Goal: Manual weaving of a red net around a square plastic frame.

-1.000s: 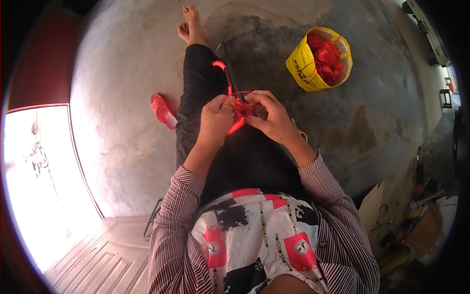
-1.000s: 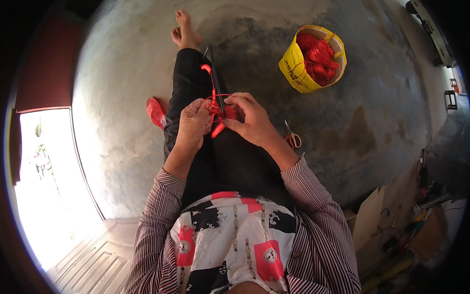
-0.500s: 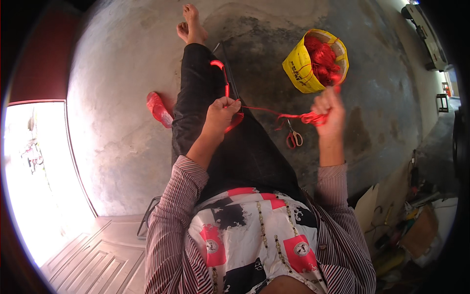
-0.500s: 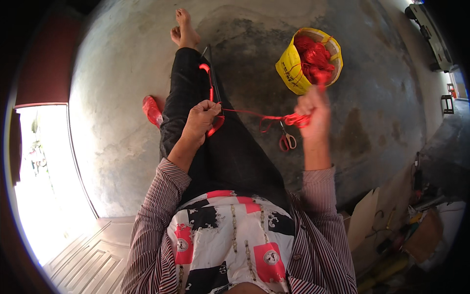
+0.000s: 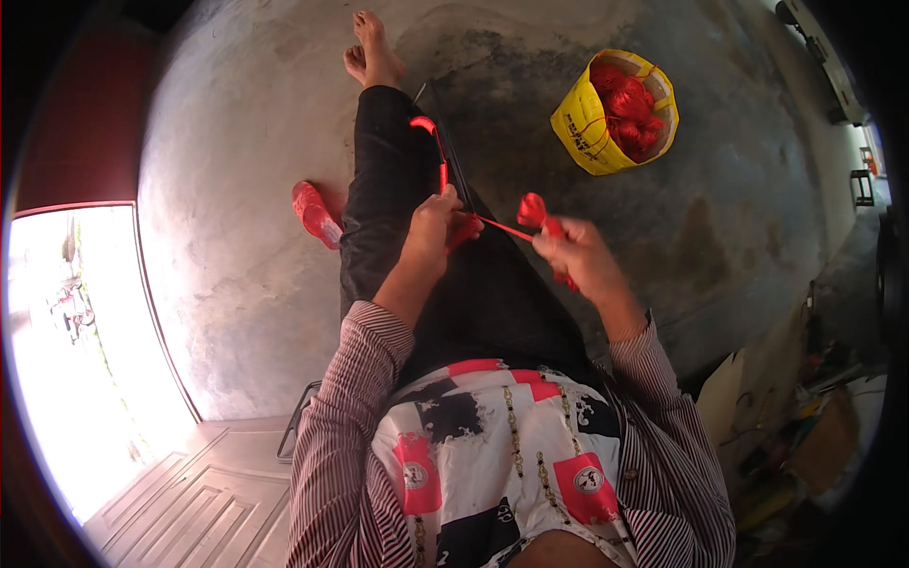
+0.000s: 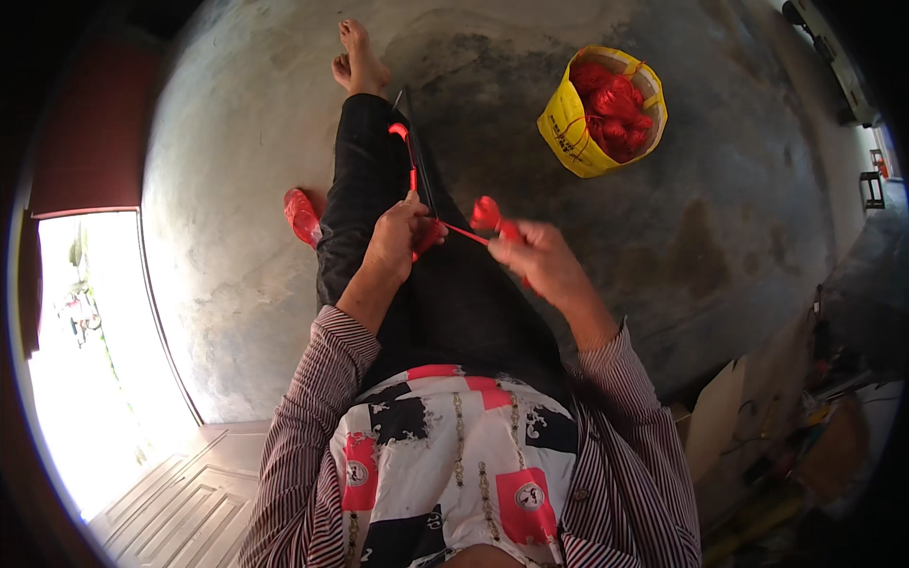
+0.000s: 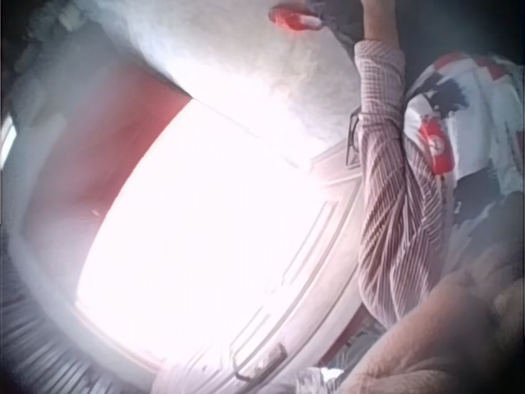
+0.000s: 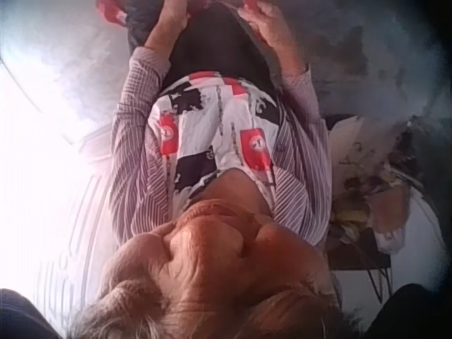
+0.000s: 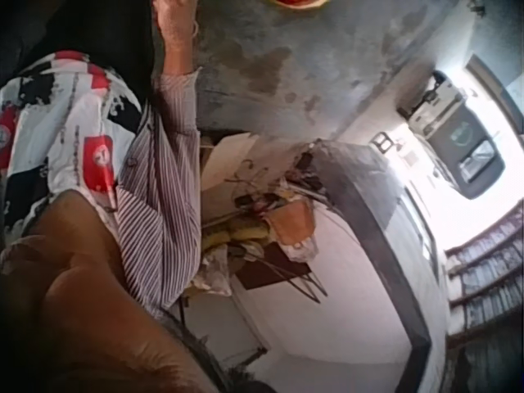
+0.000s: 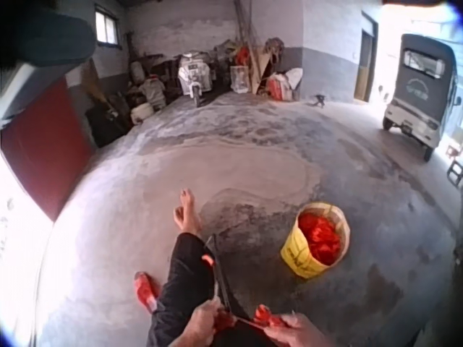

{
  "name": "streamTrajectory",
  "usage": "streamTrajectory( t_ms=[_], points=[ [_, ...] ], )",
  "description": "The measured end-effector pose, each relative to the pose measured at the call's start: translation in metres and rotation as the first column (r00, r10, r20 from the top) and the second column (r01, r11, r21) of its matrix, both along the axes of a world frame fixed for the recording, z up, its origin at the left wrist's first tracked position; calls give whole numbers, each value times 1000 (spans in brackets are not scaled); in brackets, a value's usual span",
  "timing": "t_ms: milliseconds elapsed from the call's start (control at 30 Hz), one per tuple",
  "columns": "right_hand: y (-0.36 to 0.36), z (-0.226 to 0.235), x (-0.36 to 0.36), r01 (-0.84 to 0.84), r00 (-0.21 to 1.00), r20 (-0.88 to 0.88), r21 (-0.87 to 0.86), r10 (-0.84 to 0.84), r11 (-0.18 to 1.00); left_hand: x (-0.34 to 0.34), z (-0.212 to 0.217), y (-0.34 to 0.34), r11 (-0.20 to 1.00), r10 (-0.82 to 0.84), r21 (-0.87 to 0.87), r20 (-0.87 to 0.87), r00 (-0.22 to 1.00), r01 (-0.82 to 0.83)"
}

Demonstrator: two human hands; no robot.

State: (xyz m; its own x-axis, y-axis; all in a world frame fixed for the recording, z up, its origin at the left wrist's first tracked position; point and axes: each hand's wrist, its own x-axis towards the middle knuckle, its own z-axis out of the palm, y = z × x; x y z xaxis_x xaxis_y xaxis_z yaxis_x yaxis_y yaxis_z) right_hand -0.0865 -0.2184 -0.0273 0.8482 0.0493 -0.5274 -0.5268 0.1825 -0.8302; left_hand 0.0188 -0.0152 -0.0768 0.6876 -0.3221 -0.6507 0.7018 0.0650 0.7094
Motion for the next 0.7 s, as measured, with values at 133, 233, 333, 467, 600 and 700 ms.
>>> streamTrajectory(
  t_ms=[133, 233, 333, 467, 600, 700],
  points=[
    [-5, -46, -35, -31, 996, 81, 43, 28, 999, -4, 0, 2, 991, 98, -79, -131, 987, -109],
    [-15, -52, -25, 250, 968, -54, 121, -245, 961, -16, -7, 9, 997, -3, 79, 165, 986, -10],
    [-20, -43, -19, 332, 942, -75, 336, -326, 882, -29, 11, 8, 912, -321, 405, 613, 722, 61],
    [17, -37, -16, -3, 1000, 14, 679, -9, 735, -55, 43, -3, 861, -507, 464, 762, 402, 208],
    [30, -31, 4, -113, 993, 75, 507, 87, 854, -45, 52, 1, 922, -94, -332, 304, 948, 198],
    [14, -38, 20, -270, 950, 32, 583, 311, 766, -25, 64, 7, 902, 25, -425, 217, 976, 72]
  ],
)
